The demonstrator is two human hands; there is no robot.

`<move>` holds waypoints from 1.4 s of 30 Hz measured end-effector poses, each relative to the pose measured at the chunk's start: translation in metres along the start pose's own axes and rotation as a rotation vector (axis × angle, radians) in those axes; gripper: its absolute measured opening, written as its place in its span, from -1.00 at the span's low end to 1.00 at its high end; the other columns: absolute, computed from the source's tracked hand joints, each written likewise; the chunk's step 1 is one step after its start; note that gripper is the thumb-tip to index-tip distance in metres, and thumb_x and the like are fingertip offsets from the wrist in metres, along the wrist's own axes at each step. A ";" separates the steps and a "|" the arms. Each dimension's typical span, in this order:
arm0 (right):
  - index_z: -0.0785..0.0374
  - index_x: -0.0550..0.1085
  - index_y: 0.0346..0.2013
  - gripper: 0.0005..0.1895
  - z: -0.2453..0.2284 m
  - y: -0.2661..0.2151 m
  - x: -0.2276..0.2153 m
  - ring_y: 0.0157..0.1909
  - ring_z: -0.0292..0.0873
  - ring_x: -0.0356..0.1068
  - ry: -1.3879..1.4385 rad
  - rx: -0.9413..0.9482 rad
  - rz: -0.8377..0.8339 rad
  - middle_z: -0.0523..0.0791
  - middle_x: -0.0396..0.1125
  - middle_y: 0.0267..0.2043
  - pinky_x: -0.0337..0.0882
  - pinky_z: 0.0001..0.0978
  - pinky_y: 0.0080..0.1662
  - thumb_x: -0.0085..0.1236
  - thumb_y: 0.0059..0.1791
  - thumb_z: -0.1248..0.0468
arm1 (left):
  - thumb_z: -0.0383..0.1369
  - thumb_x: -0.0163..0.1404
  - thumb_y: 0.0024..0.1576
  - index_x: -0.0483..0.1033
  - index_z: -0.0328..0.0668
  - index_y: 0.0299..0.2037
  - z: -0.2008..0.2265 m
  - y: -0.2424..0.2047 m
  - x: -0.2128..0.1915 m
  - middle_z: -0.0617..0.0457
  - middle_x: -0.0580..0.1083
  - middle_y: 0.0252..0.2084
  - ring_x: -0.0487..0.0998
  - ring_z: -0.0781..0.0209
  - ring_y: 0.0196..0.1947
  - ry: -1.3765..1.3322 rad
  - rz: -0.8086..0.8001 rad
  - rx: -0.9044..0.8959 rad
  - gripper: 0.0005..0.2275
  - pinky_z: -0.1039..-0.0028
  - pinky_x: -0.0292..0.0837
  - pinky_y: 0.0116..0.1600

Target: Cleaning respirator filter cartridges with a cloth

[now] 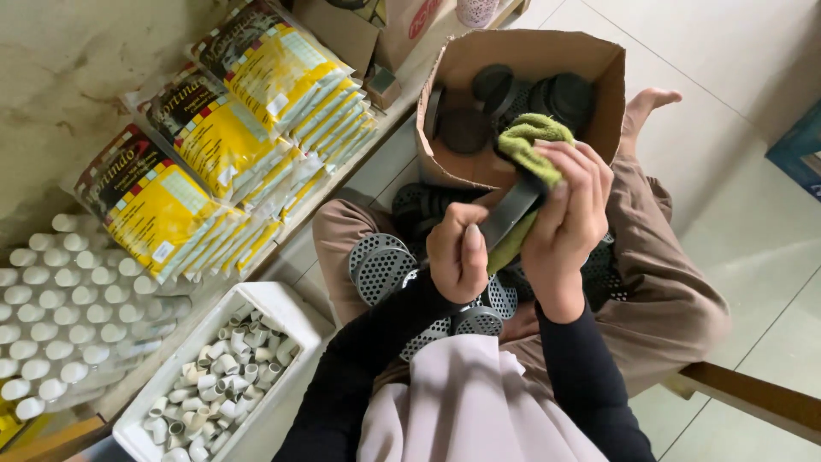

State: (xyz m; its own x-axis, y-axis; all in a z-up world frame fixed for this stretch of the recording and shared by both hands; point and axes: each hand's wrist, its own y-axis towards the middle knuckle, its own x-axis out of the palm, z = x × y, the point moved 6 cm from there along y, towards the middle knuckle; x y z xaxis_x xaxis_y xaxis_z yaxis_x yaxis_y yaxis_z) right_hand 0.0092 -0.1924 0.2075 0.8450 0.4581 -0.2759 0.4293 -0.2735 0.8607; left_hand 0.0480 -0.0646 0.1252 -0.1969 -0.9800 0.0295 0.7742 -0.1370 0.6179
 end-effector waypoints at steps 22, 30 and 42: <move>0.32 0.40 0.21 -0.59 0.003 -0.035 0.001 0.04 0.19 0.47 0.093 0.281 -0.156 0.09 0.43 0.09 0.42 0.05 0.11 -0.37 0.28 0.18 | -0.27 -0.32 0.37 0.38 -0.30 -0.27 0.009 0.002 -0.002 -0.22 0.61 -0.31 0.63 0.23 -0.34 -0.336 0.194 0.016 -0.70 0.50 0.47 -0.30; 0.15 0.42 0.16 -0.67 0.058 -0.160 0.043 -0.11 -0.30 0.40 0.622 0.911 -0.036 -0.11 0.47 -0.10 0.49 -0.31 0.00 -0.32 0.26 0.19 | -0.18 -0.40 0.39 0.24 -0.25 -0.38 0.007 0.003 -0.009 -0.25 0.51 -0.40 0.65 -0.15 -0.26 -0.424 0.441 0.222 -0.64 0.34 0.54 -0.13; 0.41 0.33 0.03 -0.61 0.086 -0.140 0.018 -0.05 -0.08 0.51 0.996 0.748 -0.082 0.12 0.46 -0.12 0.53 -0.26 -0.12 0.14 0.05 0.18 | -0.15 -0.29 0.46 0.18 0.03 0.49 0.034 0.069 -0.026 0.01 0.15 0.55 0.15 0.04 0.55 0.029 -0.282 0.223 -0.58 -0.06 -0.01 0.62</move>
State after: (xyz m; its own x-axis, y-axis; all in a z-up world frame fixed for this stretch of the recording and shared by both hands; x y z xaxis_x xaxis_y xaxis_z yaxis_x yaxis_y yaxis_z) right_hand -0.0081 -0.2182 0.0452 0.3382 0.8482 0.4077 0.8212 -0.4776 0.3124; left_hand 0.0864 -0.0435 0.1940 -0.3644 -0.9122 -0.1875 0.5407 -0.3712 0.7549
